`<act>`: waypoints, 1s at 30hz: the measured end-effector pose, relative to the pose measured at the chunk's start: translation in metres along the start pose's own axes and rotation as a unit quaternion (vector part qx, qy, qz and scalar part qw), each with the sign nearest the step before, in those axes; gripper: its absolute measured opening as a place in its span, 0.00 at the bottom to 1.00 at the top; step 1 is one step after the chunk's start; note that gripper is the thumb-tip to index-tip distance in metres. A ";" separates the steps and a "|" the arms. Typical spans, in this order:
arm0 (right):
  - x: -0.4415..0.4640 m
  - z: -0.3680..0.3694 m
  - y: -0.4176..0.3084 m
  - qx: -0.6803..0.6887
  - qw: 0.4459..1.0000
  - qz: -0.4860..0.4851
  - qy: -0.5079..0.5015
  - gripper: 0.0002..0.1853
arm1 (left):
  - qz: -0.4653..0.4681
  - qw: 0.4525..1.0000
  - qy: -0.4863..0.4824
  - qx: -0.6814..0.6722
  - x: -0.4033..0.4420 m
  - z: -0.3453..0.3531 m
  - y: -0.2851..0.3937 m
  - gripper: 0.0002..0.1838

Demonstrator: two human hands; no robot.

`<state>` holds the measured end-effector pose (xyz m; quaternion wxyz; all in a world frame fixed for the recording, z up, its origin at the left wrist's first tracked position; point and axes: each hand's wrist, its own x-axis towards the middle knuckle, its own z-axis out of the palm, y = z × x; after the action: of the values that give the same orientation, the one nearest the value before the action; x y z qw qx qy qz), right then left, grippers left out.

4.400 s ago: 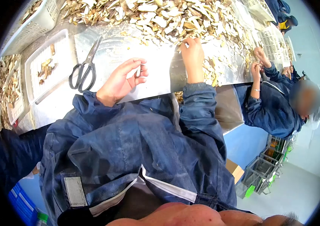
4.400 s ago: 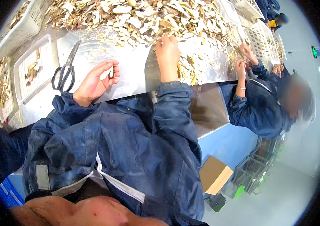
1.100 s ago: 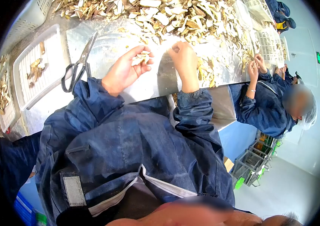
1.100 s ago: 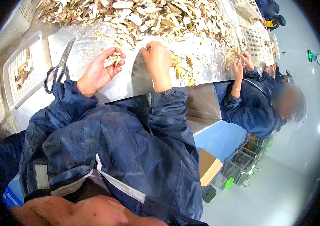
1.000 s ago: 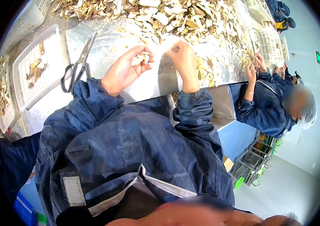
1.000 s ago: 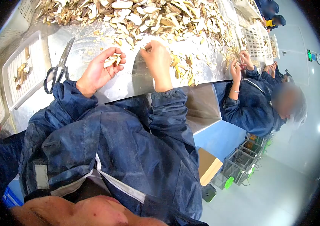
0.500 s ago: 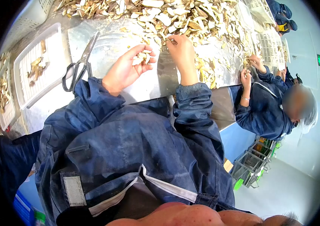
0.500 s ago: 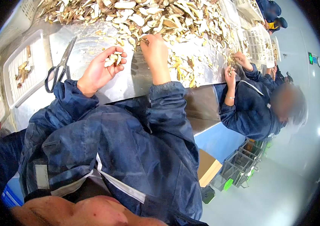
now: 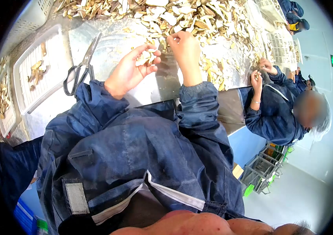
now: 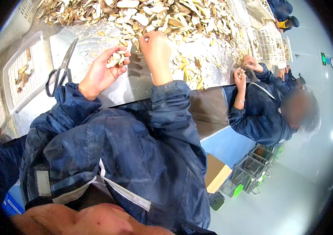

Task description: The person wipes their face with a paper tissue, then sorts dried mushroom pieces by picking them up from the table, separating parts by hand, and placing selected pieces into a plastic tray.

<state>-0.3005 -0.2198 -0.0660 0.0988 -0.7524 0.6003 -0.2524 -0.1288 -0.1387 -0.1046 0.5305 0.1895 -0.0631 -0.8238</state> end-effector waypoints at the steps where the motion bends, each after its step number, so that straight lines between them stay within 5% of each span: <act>1: 0.001 0.005 0.002 -0.025 1.000 0.000 0.002 0.11 | -0.011 1.000 -0.013 -0.009 0.000 -0.003 0.001 0.16; 7: -0.008 -0.006 0.009 0.025 1.000 0.010 0.009 0.09 | 0.035 0.998 0.033 0.034 0.000 -0.009 -0.001 0.17; 11: -0.018 -0.047 -0.024 0.280 0.937 0.094 -0.185 0.13 | 0.040 0.999 0.009 -0.004 -0.003 0.002 0.000 0.18; 19: -0.020 -0.012 0.004 -0.037 0.997 -0.009 -0.069 0.12 | 0.032 0.999 -0.002 0.035 -0.002 -0.006 -0.001 0.17; 22: -0.022 -0.014 0.004 -0.022 0.995 0.043 -0.090 0.12 | 0.039 0.997 0.021 0.063 0.000 -0.010 -0.001 0.17; 25: -0.017 -0.021 -0.001 0.158 0.976 0.108 -0.107 0.12 | 0.025 0.999 -0.007 0.025 -0.003 -0.003 0.003 0.18; 28: -0.016 -0.042 -0.031 0.423 0.877 0.113 -0.195 0.12 | 0.008 1.000 0.009 -0.011 -0.006 0.008 0.003 0.19; 30: -0.009 -0.041 -0.030 0.254 0.951 0.084 -0.154 0.14 | 0.007 1.000 -0.002 -0.013 -0.004 0.005 0.001 0.19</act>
<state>-0.2966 -0.1966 -0.0197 0.3987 -0.6790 0.5547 -0.2691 -0.1282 -0.1360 -0.0986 0.5390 0.1803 -0.0546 -0.8209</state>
